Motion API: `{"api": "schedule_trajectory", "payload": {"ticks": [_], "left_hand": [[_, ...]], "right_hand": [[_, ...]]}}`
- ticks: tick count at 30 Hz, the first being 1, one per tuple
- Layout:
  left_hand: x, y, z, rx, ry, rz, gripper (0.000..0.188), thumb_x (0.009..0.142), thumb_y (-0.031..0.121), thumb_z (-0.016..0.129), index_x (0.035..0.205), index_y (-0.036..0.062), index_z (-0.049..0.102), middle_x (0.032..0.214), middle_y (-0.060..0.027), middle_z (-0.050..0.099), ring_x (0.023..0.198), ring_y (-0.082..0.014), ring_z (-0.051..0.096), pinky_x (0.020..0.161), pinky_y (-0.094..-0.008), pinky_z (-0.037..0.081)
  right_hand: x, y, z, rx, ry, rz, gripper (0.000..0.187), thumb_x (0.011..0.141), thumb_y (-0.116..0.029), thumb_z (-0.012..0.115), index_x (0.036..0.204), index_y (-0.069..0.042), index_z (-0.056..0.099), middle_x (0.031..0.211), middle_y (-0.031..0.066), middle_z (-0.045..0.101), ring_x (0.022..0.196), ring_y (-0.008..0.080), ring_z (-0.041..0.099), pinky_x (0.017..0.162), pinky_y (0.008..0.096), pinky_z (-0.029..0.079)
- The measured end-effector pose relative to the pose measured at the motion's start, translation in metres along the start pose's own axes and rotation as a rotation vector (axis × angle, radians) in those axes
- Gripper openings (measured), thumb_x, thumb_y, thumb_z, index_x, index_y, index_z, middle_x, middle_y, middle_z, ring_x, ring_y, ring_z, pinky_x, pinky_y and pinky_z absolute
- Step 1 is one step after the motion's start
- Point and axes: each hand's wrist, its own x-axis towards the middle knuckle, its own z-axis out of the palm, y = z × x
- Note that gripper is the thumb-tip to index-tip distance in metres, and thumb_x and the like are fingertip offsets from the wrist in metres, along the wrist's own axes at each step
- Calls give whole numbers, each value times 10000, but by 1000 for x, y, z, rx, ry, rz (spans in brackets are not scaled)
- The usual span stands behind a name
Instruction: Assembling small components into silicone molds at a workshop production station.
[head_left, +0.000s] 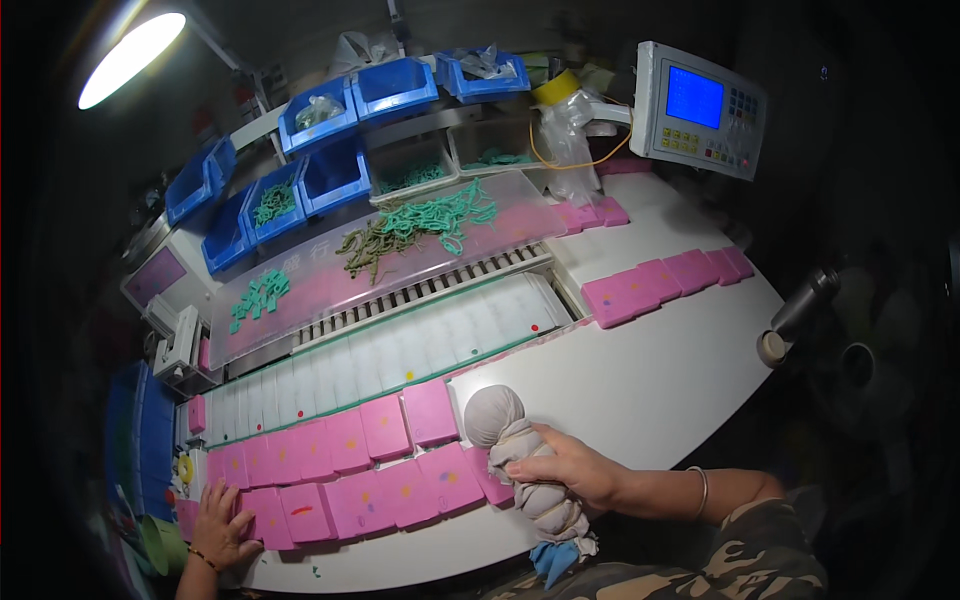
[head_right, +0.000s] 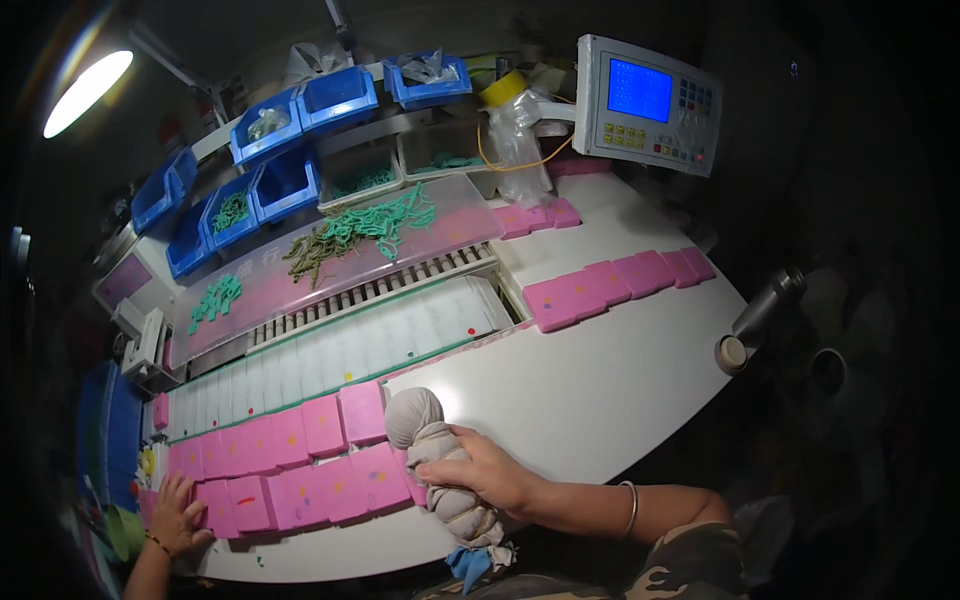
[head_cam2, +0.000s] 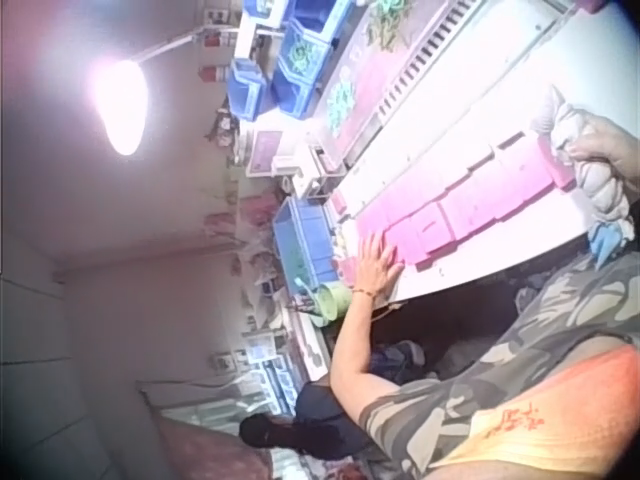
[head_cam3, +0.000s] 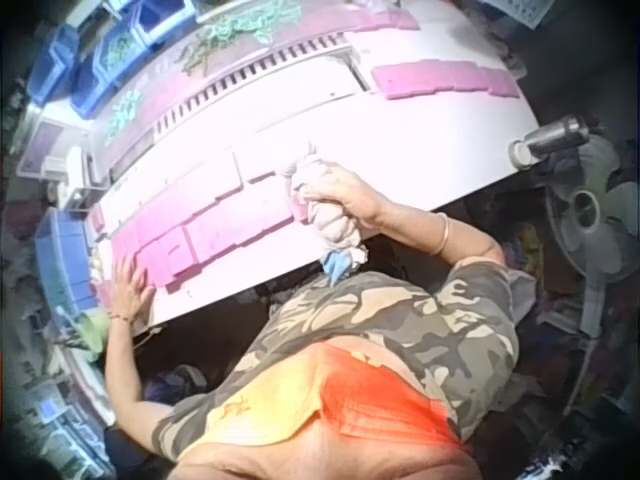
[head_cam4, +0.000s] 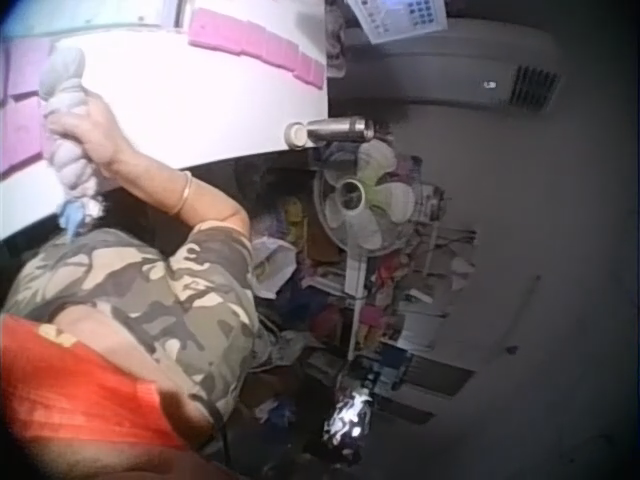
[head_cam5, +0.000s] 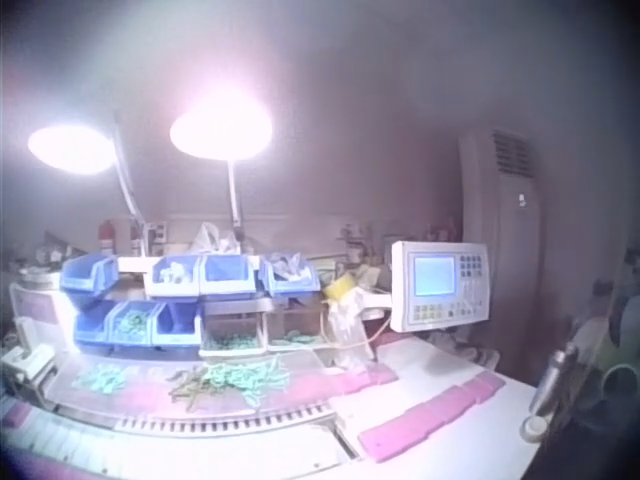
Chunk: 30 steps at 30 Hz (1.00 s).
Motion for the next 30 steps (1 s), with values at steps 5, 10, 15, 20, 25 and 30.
{"api": "schedule_trajectory", "payload": {"ticks": [5,10,15,20,25,30], "left_hand": [[43,-1,-51,85,-95,126,608,700,557,714,1129,147,581,1360,-207,435,1268,-439,412,1094,-606,266],[116,12,-85,95,157,124,564,754,511,687,1162,137,576,1329,-218,474,1215,-436,474,1042,-567,358],[225,80,-108,-23,255,328,517,790,434,691,1200,140,581,1352,-215,470,1208,-418,490,1019,-523,399],[321,148,-104,-55,268,493,489,848,431,637,1234,138,574,1370,-203,460,1241,-393,465,1055,-495,364],[382,187,-98,-153,334,438,519,892,418,596,1299,109,513,1394,-179,447,1284,-354,436,1086,-477,332],[446,232,-92,-193,413,441,545,905,377,587,1351,88,467,1426,-186,421,1320,-361,395,1097,-486,312]], "right_hand": [[1,3,-35,27,-17,-19,492,849,-221,705,1220,36,508,1061,97,626,951,133,607,822,293,500],[-2,-24,-71,-833,100,-183,549,820,-395,699,1077,67,554,1049,193,627,946,308,627,858,367,489],[-15,-42,-79,-1376,158,-109,632,805,-478,699,1122,47,546,1209,223,533,1114,367,557,964,409,445],[-25,-54,-137,-1347,239,-475,635,850,-465,670,1253,-1,508,1290,209,486,1207,359,497,1014,407,417],[-21,-82,-238,-1473,919,-436,581,880,-413,652,1274,-10,509,1345,209,450,1245,376,453,1054,461,377],[-29,-111,-337,-1382,1204,-300,565,894,-413,626,1296,-35,506,1422,213,391,1320,385,387,1086,454,346]]}}
